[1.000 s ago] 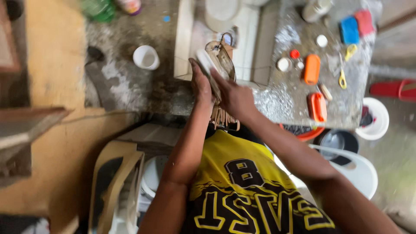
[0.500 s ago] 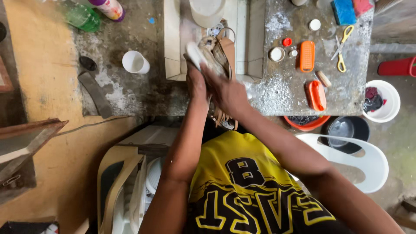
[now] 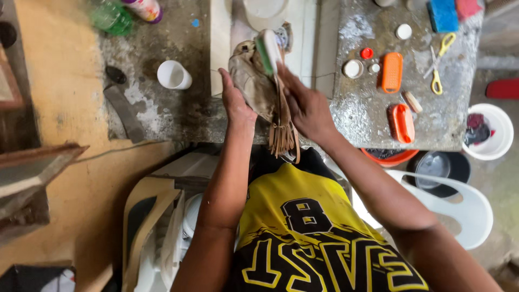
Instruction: The person cleans a small tan bag using a toothbrush and a soapy liquid at a stone counter area, scrubbing different sections of the bag's exterior and interior.
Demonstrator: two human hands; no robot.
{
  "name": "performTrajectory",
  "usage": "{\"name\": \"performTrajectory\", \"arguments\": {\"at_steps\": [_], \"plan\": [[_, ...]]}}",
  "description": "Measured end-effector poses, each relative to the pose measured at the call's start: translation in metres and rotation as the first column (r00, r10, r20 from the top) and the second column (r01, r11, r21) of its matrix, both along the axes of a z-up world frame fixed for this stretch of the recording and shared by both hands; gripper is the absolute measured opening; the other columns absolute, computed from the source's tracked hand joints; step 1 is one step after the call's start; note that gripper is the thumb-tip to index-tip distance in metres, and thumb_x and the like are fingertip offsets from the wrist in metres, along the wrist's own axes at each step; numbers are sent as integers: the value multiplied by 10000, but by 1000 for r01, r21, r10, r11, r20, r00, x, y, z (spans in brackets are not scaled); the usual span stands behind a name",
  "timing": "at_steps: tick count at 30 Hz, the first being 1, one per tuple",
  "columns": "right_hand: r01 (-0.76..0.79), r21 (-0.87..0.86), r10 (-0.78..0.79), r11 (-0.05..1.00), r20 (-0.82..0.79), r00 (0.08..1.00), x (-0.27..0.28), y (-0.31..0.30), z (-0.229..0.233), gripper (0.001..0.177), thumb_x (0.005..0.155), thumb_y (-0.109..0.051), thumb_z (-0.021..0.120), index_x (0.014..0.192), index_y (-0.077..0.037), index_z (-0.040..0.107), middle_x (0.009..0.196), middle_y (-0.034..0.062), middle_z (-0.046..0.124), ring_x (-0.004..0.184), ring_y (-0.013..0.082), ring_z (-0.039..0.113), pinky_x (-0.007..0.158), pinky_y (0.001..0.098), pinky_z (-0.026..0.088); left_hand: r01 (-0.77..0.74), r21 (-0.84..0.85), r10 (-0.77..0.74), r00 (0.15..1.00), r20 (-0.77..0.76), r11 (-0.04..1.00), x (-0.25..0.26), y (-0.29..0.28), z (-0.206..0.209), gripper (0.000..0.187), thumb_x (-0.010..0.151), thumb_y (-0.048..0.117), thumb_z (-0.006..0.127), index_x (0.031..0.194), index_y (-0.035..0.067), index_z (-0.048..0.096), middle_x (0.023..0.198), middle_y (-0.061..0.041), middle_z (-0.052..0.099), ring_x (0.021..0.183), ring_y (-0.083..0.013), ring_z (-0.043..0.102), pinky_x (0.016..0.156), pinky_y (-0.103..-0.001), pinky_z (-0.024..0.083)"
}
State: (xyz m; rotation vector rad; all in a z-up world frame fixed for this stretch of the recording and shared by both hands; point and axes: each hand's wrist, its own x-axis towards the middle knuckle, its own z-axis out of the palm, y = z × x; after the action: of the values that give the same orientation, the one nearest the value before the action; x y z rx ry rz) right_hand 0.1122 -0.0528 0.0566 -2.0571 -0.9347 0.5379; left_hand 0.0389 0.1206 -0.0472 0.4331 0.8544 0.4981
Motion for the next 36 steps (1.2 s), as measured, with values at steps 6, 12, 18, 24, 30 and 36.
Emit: {"name": "performTrajectory", "arguments": {"at_steps": [6, 12, 18, 24, 30, 36], "plan": [[-201, -218, 200, 955, -25, 979, -49, -44, -8, 655, 944, -98, 594, 1544, -321, 456, 747, 197, 692, 641, 405, 670, 656, 521, 533, -89, -73, 91, 996, 24, 993, 4, 15, -15, 754, 1002, 621, 336, 1507, 66, 406, 1414, -228, 559, 1240, -363, 597, 1047, -521, 527], [-97, -15, 98, 995, 200, 975, -27, 13, -24, 624, 964, -179, 656, 1547, -291, 461, 791, 176, 695, 661, 394, 666, 609, 493, 525, -48, 15, 49, 997, -62, 999, 13, -12, -57, 722, 1052, 570, 389, 1509, 15, 453, 1366, -223, 546, 1158, -322, 612, 981, -462, 542], [-106, -278, 148, 955, 136, 980, -42, -20, -2, 594, 994, -185, 597, 1556, -299, 441, 768, 160, 707, 544, 377, 657, 526, 506, 513, -14, -1, 13, 962, -272, 1000, 16, -9, -5, 846, 953, 697, 316, 1565, 114, 310, 1486, -242, 466, 1278, -386, 561, 1009, -498, 517], [-55, -69, 76, 996, 364, 928, -19, 22, -28, 697, 941, -232, 660, 1586, -210, 395, 886, 171, 726, 605, 389, 651, 512, 499, 499, 199, 104, -144, 909, -391, 974, 5, -31, 13, 955, 898, 776, 297, 1623, 156, 239, 1612, -181, 334, 1432, -380, 422, 1149, -502, 390], [-105, -157, 140, 982, 226, 964, -48, -18, -16, 646, 999, -172, 620, 1586, -336, 406, 1028, 177, 757, 651, 366, 696, 590, 487, 545, -2, 108, 32, 960, -279, 994, 12, -7, 0, 938, 896, 753, 364, 1606, 147, 272, 1640, -121, 317, 1454, -334, 379, 1161, -513, 349], [7, -74, 4, 997, 143, 990, 0, 54, -23, 703, 1016, -231, 658, 1641, -272, 338, 745, 138, 685, 633, 327, 666, 618, 459, 528, 70, 30, -62, 974, -216, 997, 5, 10, 4, 996, 886, 774, 386, 1584, 65, 340, 1569, -224, 431, 1380, -361, 505, 1108, -488, 466]]}}
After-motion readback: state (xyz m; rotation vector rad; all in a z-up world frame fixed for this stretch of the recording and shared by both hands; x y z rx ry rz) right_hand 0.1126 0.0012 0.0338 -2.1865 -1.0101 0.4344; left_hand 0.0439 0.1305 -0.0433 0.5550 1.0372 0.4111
